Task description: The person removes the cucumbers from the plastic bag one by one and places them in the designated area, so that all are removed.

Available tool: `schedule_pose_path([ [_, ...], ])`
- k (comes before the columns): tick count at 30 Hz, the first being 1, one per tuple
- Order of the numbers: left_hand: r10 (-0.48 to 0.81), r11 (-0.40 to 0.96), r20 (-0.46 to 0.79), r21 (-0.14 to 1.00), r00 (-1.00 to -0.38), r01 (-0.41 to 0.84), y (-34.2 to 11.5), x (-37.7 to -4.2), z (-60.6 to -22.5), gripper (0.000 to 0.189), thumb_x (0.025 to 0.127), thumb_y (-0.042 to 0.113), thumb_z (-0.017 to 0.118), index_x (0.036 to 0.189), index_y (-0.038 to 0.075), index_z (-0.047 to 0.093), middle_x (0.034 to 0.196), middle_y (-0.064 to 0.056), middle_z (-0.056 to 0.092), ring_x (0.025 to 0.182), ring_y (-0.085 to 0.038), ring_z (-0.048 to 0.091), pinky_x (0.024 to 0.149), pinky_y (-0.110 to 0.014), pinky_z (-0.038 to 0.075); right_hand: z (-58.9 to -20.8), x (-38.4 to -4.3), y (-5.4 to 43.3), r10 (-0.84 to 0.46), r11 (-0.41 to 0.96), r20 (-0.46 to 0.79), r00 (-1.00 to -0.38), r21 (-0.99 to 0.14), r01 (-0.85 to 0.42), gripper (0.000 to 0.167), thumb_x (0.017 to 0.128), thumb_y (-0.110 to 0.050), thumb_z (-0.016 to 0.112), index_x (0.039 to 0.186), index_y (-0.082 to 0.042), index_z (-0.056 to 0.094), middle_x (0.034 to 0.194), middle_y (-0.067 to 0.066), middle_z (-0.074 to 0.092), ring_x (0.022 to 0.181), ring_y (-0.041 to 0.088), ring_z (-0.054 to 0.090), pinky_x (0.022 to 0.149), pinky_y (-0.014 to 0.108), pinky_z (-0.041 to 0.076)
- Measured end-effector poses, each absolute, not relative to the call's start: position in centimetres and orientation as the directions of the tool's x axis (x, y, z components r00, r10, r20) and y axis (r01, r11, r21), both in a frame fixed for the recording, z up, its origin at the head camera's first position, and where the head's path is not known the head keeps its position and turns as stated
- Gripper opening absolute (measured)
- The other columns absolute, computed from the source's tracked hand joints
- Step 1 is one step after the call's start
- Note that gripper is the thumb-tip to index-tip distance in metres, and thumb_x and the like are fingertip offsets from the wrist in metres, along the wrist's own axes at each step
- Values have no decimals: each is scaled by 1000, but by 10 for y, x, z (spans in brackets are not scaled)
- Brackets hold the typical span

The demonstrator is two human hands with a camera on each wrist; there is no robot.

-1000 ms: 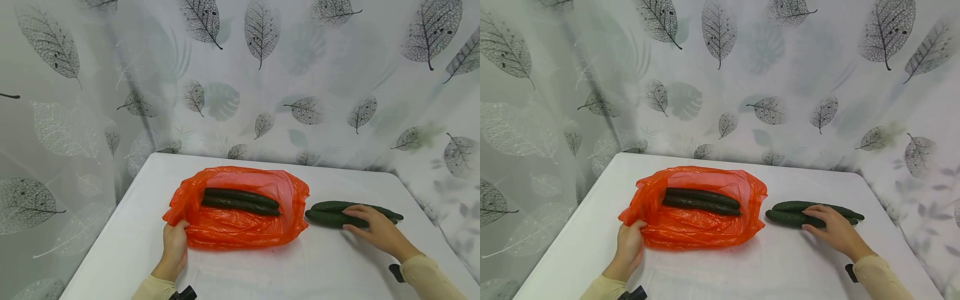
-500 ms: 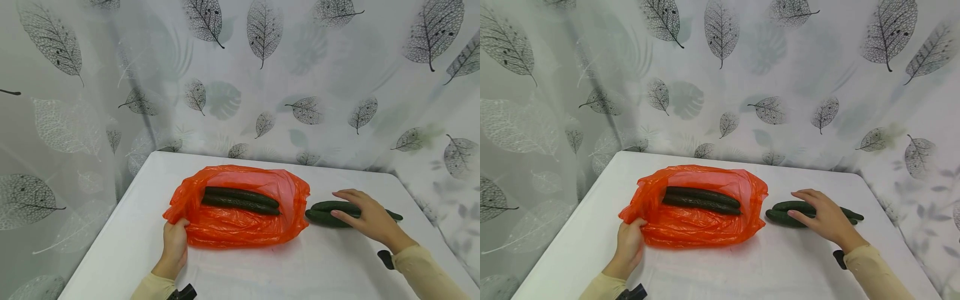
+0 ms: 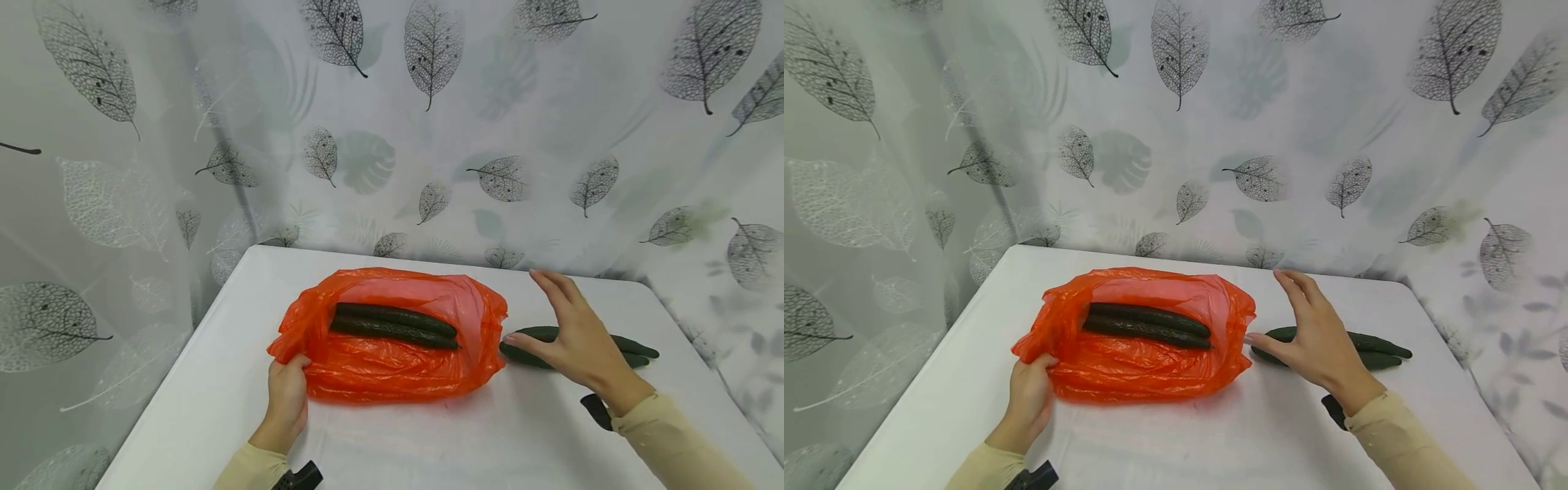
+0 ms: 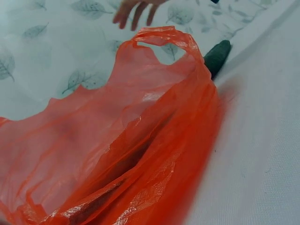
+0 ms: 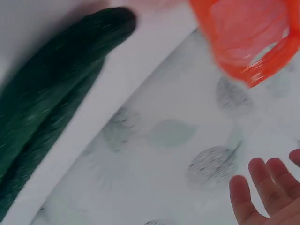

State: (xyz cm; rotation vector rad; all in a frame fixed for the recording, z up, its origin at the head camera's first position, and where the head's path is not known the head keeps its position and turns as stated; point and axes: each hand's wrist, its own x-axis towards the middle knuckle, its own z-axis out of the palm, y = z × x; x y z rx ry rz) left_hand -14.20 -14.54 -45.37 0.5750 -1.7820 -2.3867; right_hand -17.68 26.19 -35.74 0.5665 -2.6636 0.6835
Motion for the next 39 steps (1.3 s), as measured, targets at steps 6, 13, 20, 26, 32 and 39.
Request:
schedule_pose_path([
  [6, -310, -308, -223, 943, -924, -125, -145, -142, -453, 56, 95, -2, 34, 151, -8, 28, 146, -16, 38, 126, -29, 38, 112, -39, 33, -341, -173, 215, -352, 773, 472, -808, -340, -535, 107, 71, -54, 88, 154, -8, 39, 152, 10, 40, 136, 34, 42, 103, 61, 42],
  [13, -306, -317, -227, 940, -925, -126, -147, -139, -455, 57, 96, -3, 33, 152, -8, 25, 148, -16, 36, 128, -30, 36, 115, -41, 30, -333, -172, 157, -393, 697, 384, -836, -468, -543, 105, 75, -66, 78, 155, -14, 36, 148, 1, 45, 131, 23, 47, 104, 53, 45],
  [20, -313, -317, -216, 942, -925, -113, -148, -140, -456, 57, 95, -4, 33, 151, -9, 27, 147, -17, 37, 127, -29, 38, 112, -37, 33, -353, -190, 122, -417, 488, 192, -889, -778, -396, 86, 81, -46, 83, 152, -16, 44, 135, -3, 57, 122, 18, 56, 101, 45, 49],
  [26, -308, -305, -213, 945, -927, -116, -149, -140, -458, 57, 95, -3, 34, 151, -9, 26, 147, -16, 37, 126, -29, 37, 110, -36, 34, -388, -214, 106, -445, 382, 70, -893, -887, -260, 70, 87, -30, 81, 147, -9, 51, 130, 12, 65, 121, 30, 61, 103, 49, 48],
  [32, -312, -304, -205, 947, -928, -107, -149, -141, -461, 57, 94, -4, 33, 150, -9, 29, 146, -17, 38, 126, -27, 38, 107, -32, 35, -412, -233, 96, -448, 323, 24, -894, -928, -187, 66, 89, -22, 79, 143, 3, 52, 127, 19, 66, 118, 34, 63, 100, 42, 50],
  [39, -317, -310, -193, 946, -929, -90, -148, -142, -463, 57, 93, -6, 33, 150, -9, 31, 147, -16, 40, 126, -26, 39, 104, -28, 36, -430, -241, 94, -439, 407, 7, -899, -890, -205, 59, 89, -23, 80, 136, 5, 57, 128, 17, 65, 118, 34, 60, 102, 47, 48],
])
